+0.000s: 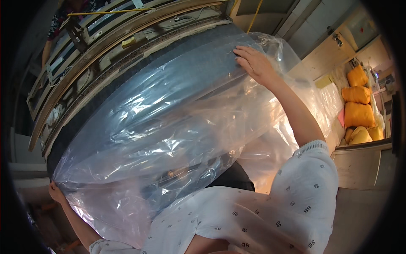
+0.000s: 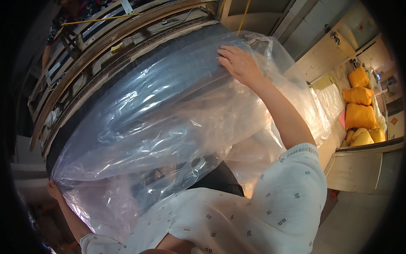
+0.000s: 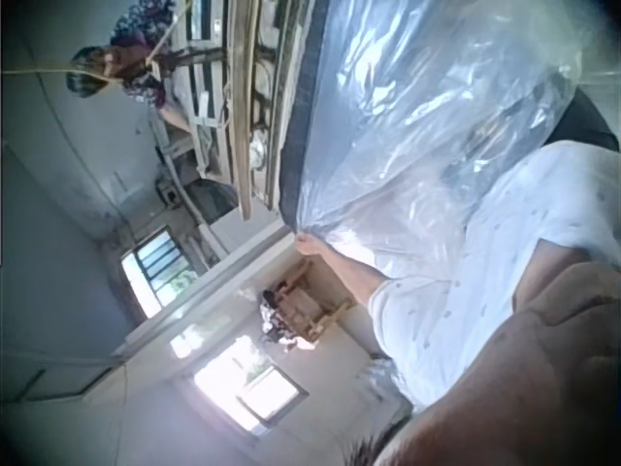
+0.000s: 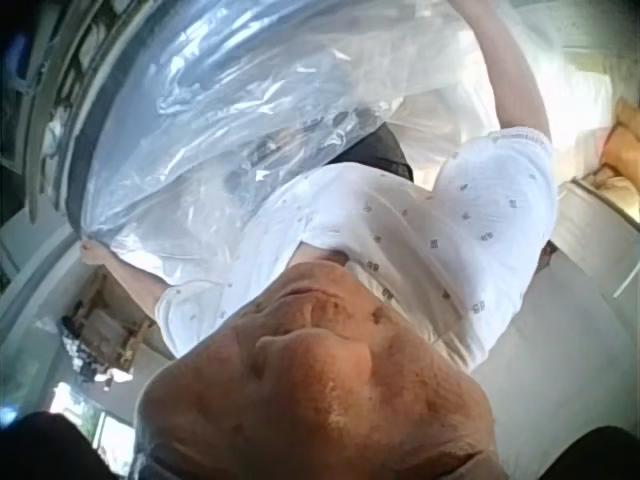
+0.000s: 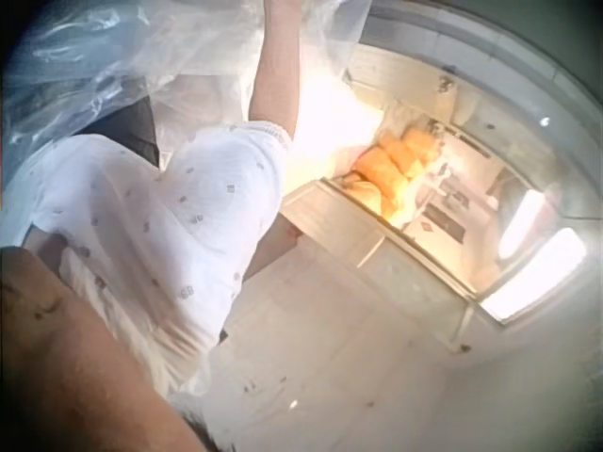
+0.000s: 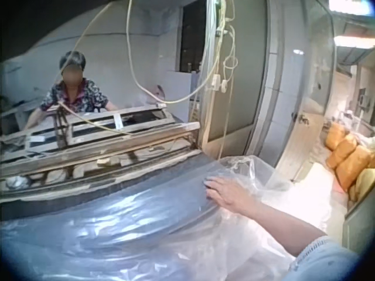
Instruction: Wrapping a large dark object with clear plastic film in a workshop setting.
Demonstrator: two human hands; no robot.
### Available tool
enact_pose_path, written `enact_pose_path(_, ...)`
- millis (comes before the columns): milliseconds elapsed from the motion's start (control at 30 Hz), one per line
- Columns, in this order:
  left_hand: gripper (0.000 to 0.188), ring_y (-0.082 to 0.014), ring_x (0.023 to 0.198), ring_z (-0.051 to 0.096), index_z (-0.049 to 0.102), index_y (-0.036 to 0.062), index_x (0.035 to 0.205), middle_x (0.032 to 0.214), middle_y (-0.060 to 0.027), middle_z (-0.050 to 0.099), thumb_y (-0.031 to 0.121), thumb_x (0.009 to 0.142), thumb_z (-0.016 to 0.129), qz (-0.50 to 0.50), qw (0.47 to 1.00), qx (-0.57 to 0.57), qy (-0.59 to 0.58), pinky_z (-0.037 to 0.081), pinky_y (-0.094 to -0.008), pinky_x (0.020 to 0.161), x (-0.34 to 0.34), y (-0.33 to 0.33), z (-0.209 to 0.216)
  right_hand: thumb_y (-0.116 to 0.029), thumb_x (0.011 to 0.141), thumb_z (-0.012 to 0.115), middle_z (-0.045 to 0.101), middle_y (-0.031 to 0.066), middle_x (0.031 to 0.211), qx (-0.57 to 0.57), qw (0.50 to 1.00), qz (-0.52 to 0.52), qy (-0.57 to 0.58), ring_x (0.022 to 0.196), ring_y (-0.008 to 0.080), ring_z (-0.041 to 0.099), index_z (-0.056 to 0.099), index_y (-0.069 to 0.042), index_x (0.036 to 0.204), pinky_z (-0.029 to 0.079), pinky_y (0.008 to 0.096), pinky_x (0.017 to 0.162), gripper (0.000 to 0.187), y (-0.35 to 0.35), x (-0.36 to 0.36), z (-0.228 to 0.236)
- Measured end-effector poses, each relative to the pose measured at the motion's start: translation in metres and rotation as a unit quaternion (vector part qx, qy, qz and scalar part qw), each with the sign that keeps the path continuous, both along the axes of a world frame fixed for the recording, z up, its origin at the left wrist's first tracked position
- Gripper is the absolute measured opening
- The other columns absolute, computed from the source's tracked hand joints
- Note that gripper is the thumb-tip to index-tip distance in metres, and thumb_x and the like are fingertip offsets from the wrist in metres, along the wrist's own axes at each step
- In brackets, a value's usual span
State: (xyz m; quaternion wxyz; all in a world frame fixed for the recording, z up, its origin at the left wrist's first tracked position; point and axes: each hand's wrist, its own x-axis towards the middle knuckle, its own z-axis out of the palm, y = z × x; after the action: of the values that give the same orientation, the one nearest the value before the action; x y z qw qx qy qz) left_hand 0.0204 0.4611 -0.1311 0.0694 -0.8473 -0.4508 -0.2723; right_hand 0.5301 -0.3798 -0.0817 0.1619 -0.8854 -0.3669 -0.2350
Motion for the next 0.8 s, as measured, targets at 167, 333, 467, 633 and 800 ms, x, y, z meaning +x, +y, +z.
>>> enact_pose_path(167, 0.035, -0.0307, 0.088, 0.056, 0.061, 0.0015, 0.094, 0.094, -0.0163, 0.060, 0.034, 0.087, 0.051, -0.006, 0.999, 0.020, -0.031, 0.041, -0.0356, 0.078, 0.004, -0.006, -0.003, -0.031, 0.078, 0.059, 0.056, 0.0084, 0.095, -0.015, 0.989, -0.090, -0.112, 0.095, 0.0261, 0.051, 0.059, -0.006, 0.095, 0.041, 0.0343, 0.079, 0.030, 0.040, 0.018, 0.021)
enact_pose_path(333, 0.035, -0.0291, 0.088, 0.056, 0.060, 0.0009, 0.098, 0.096, -0.0152, 0.061, 0.033, 0.087, 0.051, -0.044, 0.996, 0.072, -0.030, 0.041, -0.0338, 0.080, -0.001, -0.007, -0.002, -0.026, 0.074, 0.065, 0.056, 0.0048, 0.078, -0.046, 0.998, 0.006, -0.038, 0.078, 0.0233, 0.054, 0.060, -0.005, 0.083, 0.043, 0.0326, 0.071, 0.024, 0.033, 0.069, 0.019)
enact_pose_path(467, 0.034, -0.0285, 0.090, 0.056, 0.060, 0.0013, 0.099, 0.097, -0.0156, 0.060, 0.032, 0.088, 0.050, -0.055, 0.997, 0.041, -0.046, 0.041, -0.0333, 0.081, 0.005, -0.016, 0.007, -0.020, 0.076, 0.061, 0.060, 0.0082, 0.072, 0.187, 0.953, 0.030, 0.238, 0.066, 0.0239, 0.057, 0.060, -0.005, 0.080, 0.044, 0.0307, 0.062, 0.016, 0.050, 0.092, 0.012)
enact_pose_path(633, 0.034, -0.0261, 0.096, 0.054, 0.058, -0.0007, 0.104, 0.103, -0.0147, 0.059, 0.028, 0.089, 0.049, -0.062, 0.998, -0.003, -0.026, 0.040, -0.0320, 0.084, -0.023, -0.028, 0.017, -0.019, 0.078, 0.059, 0.060, 0.0107, 0.072, 0.132, 0.983, -0.036, 0.119, 0.067, 0.0236, 0.057, 0.058, -0.004, 0.083, 0.044, 0.0325, 0.063, 0.016, 0.083, 0.108, -0.009)
enact_pose_path(800, 0.034, -0.0173, 0.094, 0.051, 0.054, -0.0007, 0.111, 0.108, -0.0088, 0.057, 0.025, 0.091, 0.047, -0.073, 0.942, -0.208, -0.252, 0.040, -0.0263, 0.080, -0.058, -0.063, 0.051, -0.018, 0.076, 0.059, 0.061, 0.0111, 0.075, 0.041, 0.990, 0.010, 0.137, 0.074, 0.0283, 0.058, 0.058, -0.005, 0.082, 0.045, 0.0358, 0.066, 0.015, 0.073, 0.109, 0.011)
